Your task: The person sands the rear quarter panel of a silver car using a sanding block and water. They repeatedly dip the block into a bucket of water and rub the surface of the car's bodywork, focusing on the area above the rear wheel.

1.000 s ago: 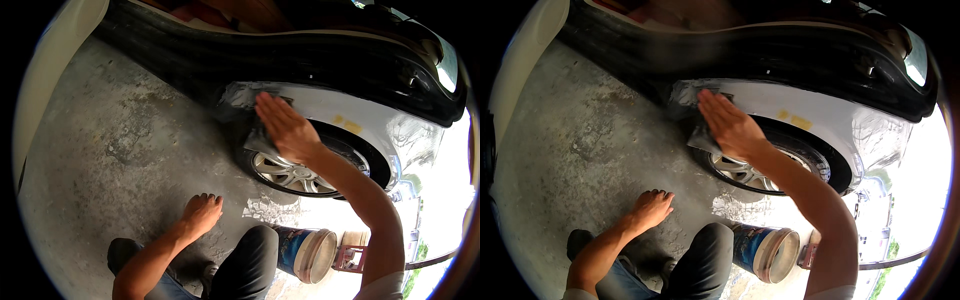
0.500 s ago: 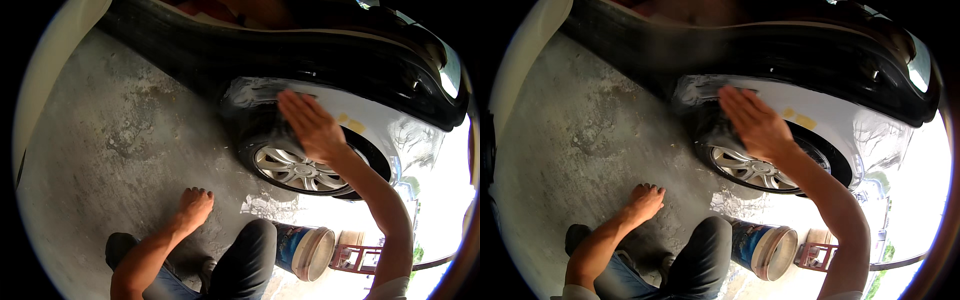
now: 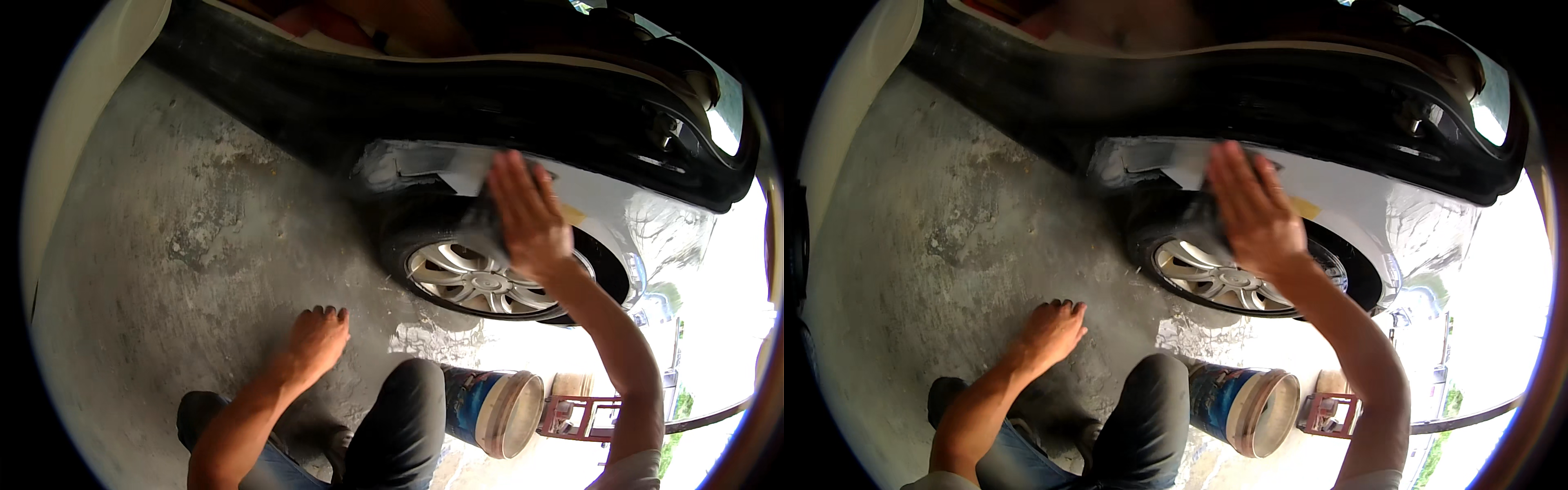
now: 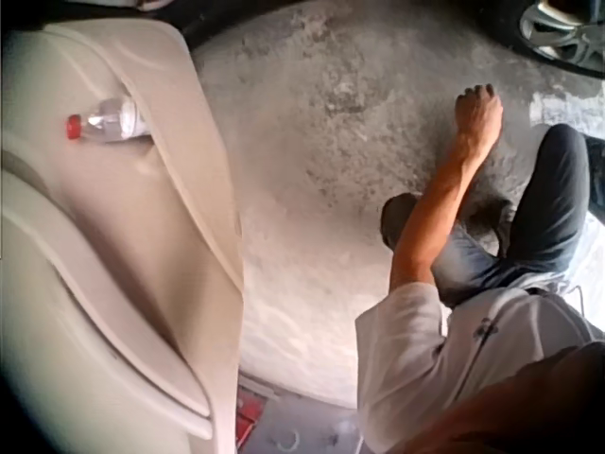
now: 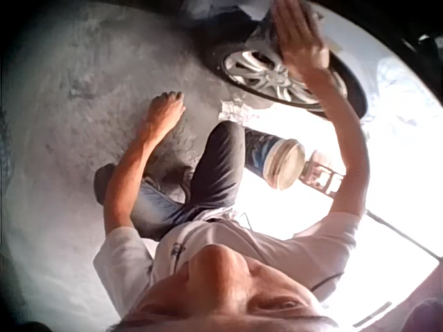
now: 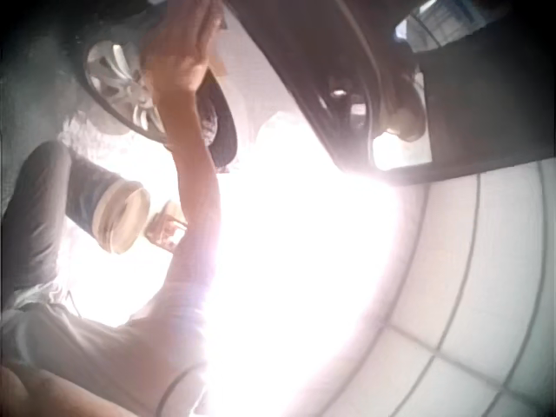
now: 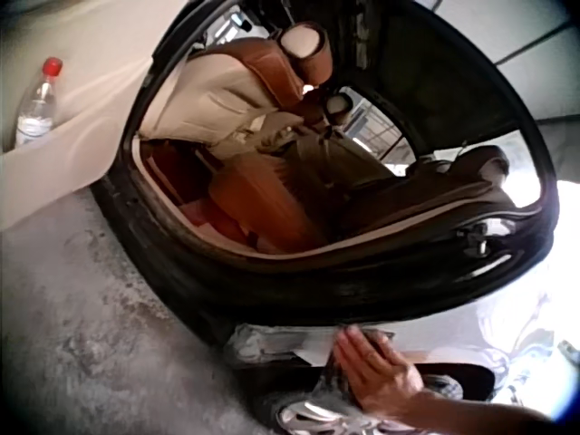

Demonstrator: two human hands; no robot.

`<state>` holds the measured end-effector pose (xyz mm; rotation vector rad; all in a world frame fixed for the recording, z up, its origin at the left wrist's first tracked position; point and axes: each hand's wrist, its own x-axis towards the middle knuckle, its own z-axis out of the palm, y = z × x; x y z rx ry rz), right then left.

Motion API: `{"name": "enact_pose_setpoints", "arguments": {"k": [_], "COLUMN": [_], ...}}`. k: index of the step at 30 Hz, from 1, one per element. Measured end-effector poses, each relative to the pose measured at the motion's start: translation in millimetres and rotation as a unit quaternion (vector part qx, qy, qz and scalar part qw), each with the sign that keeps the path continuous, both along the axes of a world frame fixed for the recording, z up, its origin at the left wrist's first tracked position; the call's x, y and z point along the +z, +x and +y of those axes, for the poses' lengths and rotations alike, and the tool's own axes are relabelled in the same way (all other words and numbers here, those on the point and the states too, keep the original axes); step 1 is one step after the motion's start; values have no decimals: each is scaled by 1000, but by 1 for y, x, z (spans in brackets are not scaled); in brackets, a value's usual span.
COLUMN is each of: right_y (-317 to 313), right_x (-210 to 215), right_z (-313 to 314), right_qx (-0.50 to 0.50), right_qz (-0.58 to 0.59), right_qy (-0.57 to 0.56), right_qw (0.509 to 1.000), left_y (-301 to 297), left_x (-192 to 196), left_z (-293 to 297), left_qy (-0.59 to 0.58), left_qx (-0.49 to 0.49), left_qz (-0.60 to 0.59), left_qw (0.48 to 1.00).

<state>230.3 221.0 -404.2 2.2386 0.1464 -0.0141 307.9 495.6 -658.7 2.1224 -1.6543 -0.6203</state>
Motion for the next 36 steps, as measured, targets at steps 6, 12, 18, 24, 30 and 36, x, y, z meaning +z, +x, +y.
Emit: {"name": "enact_pose_setpoints", "arguments": {"k": [6, 12, 18, 24, 30, 36], "right_y": [53, 30, 43, -62, 27, -94], "right_x": [-16, -7, 3, 58, 18, 122], "right_z": [29, 31, 17, -17, 12, -41], "right_qx": [30, -41, 50, 18, 43, -17], "right_qz": [71, 77, 74, -173, -28, -159], "right_qy": [-92, -90, -101, 83, -27, -37], "right_qw": [993, 992, 991, 981, 998, 986], "left_y": [-23, -20, -26, -13, -34, -6], "left_x": [-33, -13, -22, -12, -13, -23], "left_z": [1, 5, -5, -2, -29, 5], "left_qy": [43, 65, 79, 58, -18, 96], "left_qx": [-28, -38, -41, -28, -51, -34], "left_qz": [-32, -22, -19, -24, 14, -7], "left_qw": [998, 997, 996, 998, 998, 995]}}
